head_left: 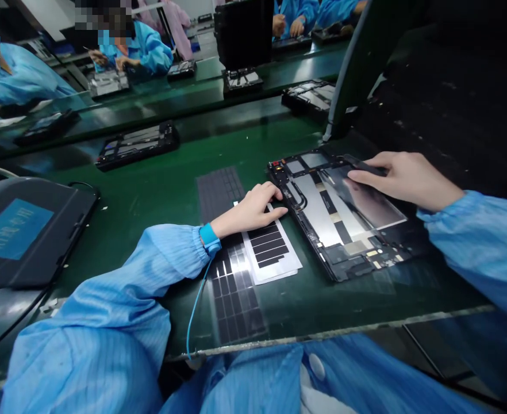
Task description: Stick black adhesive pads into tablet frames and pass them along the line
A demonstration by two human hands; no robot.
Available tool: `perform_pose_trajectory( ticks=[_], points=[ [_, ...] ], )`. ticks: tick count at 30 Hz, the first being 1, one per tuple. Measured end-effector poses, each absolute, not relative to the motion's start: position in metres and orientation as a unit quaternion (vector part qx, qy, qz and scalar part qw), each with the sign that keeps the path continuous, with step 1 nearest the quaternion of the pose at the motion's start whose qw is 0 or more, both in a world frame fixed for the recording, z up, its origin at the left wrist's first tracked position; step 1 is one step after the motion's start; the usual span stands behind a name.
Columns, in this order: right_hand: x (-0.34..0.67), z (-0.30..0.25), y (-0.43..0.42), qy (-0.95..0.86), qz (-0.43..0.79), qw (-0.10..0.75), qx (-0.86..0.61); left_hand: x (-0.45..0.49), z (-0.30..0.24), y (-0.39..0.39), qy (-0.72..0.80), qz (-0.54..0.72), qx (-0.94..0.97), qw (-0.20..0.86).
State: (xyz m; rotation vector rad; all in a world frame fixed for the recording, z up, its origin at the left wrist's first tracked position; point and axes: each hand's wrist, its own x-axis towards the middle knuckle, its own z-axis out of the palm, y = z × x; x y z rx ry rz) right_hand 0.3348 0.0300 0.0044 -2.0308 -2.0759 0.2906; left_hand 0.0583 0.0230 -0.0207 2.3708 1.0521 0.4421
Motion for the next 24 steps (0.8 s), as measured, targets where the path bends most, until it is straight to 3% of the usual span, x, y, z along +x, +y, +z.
perform_pose_trajectory(
  ticks=[3,6,8,10,13,15,24],
  points=[
    [0.328,0.01,0.032,-0.739,0.016,0.171,-0.651,0.056,-0.016,0.019,0.377,0.17,0.876,0.247],
    [0.309,0.022,0.016,-0.709,-0.037,0.361,-0.605,0.052,-0.002,0.012,0.375,0.169,0.884,0.223],
    [0.289,0.028,-0.003,-0.692,0.025,0.442,-0.57,0.048,0.005,0.008,0.361,0.107,0.891,0.253],
    [0.266,0.028,-0.023,-0.741,0.138,0.42,-0.506,0.044,0.008,0.006,0.335,0.014,0.894,0.298],
    [0.244,0.017,-0.043,-0.846,0.267,0.297,-0.353,0.039,0.005,0.007,0.322,-0.049,0.893,0.311],
    [0.238,0.007,-0.048,-0.874,0.279,0.261,-0.301,0.038,0.001,0.008,0.327,-0.045,0.892,0.308],
    [0.238,0.006,-0.049,-0.872,0.271,0.271,-0.304,0.039,-0.003,0.01,0.349,-0.028,0.884,0.309]
  ],
)
